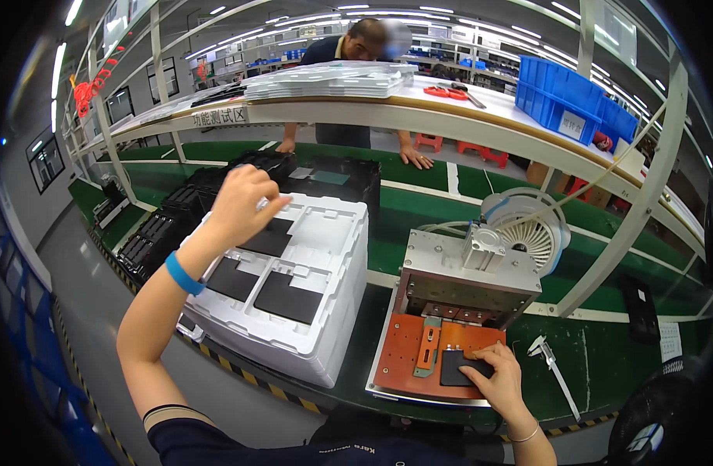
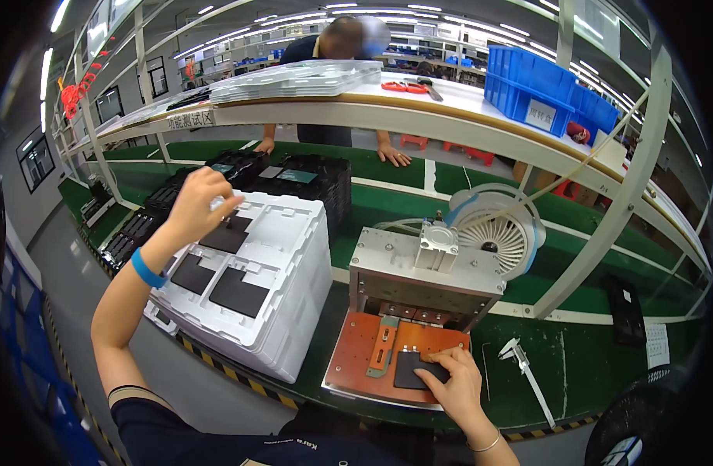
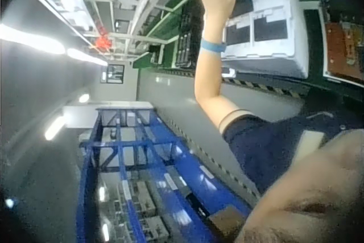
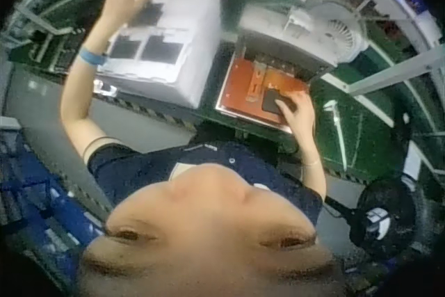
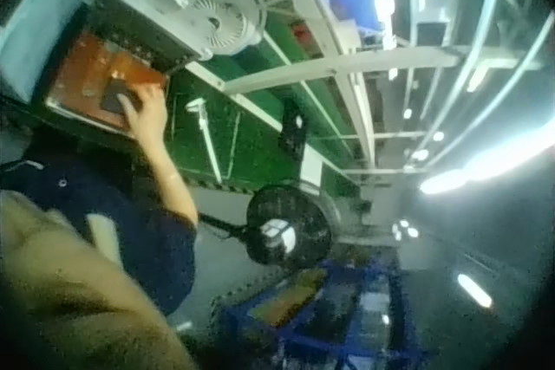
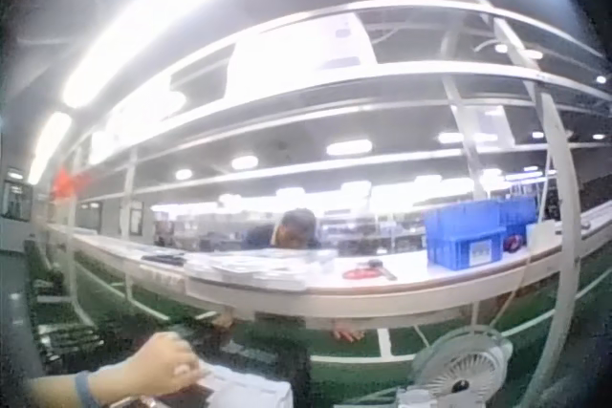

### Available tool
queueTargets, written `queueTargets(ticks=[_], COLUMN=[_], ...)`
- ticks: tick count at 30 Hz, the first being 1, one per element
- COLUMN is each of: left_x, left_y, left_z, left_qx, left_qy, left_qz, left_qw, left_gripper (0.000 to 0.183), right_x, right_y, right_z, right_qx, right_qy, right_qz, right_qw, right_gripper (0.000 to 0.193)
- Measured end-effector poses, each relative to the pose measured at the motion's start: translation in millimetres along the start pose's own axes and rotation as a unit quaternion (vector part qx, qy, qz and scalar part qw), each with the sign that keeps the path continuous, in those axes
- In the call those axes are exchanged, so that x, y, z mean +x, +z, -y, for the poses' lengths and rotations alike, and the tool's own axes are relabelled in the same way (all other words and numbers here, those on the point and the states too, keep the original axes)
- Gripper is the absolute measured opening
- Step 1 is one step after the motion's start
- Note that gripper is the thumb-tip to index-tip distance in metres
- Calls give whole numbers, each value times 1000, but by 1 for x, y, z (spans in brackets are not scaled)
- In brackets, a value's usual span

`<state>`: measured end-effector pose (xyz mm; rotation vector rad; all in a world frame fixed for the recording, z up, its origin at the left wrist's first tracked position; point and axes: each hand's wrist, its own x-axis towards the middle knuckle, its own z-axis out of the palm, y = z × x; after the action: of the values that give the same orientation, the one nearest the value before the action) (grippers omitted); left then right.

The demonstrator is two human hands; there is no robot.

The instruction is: The person picks up small black rectangular components from a white tray and places them into a press machine. They operate the press, remove the component, and measure it with a caliper before repeating the process.

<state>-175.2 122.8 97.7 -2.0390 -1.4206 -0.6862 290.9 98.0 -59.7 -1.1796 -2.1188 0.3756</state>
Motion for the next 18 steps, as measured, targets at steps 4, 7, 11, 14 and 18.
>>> queueTargets(ticks=[4,7,11,14,18], left_x=[2,-57,-123,-108,-93], left_y=[-39,-50,-23,25,88], left_z=[-59,-114,-187,-236,-266], left_qx=[32,47,-108,-219,-297], left_qy=[58,143,357,253,164], left_qz=[-73,-88,-243,-55,88], left_qw=[995,985,895,941,936], left_gripper=[17,16,36,21,40], right_x=[-7,-14,-15,-9,1], right_y=[-3,-9,-2,-3,-2], right_z=[-10,-7,-4,-1,-1], right_qx=[-1,35,49,47,56], right_qy=[-52,-60,-81,-73,-64], right_qz=[13,48,87,110,94], right_qw=[999,996,992,990,992], right_gripper=[42,45,37,36,38])
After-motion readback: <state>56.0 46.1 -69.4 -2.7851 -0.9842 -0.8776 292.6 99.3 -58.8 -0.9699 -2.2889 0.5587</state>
